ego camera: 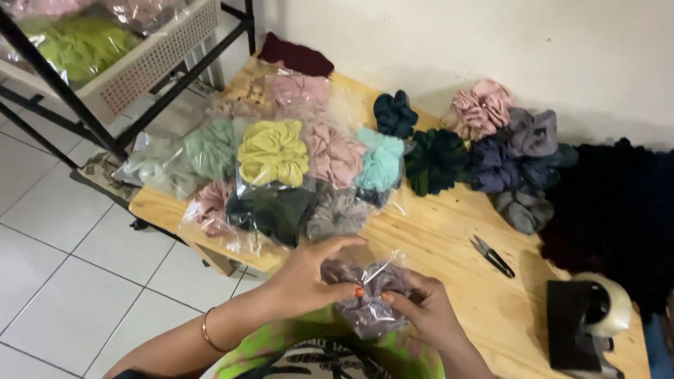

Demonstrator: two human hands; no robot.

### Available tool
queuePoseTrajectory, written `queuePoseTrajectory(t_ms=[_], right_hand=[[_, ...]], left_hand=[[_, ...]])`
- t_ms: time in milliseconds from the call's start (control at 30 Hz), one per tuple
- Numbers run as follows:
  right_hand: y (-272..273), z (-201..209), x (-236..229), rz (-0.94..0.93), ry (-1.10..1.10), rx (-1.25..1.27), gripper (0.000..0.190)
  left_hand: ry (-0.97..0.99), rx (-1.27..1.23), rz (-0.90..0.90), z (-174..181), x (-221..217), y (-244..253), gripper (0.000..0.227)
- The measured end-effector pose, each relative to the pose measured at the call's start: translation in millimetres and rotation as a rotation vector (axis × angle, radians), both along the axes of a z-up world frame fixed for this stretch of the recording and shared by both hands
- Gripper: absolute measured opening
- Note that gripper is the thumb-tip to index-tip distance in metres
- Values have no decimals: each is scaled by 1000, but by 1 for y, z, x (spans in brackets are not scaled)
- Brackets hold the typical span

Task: The person puts scrunchies into plastic bags and seals them with tape.

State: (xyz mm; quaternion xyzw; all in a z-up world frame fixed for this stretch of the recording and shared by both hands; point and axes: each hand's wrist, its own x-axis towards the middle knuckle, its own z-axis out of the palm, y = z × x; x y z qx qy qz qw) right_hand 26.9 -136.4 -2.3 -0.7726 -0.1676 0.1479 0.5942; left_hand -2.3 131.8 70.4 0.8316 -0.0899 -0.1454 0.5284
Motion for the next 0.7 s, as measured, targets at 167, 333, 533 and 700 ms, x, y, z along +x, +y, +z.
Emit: queuePoseTrajectory(t_ms=[167,333,533,700], right_hand=[[28,39,22,4,196,92,55],[18,36,79,128,-127,5,60],[29,64,167,213,-487,-145,35],[84,81,264,179,-556,-448,43]], left_hand=[[-17,-115,-66,15,25,14,57],[17,-144,35,49,56,40,59],[-520,-74,260,81,92,123,57],[-345,-85,824,129,111,167,41]])
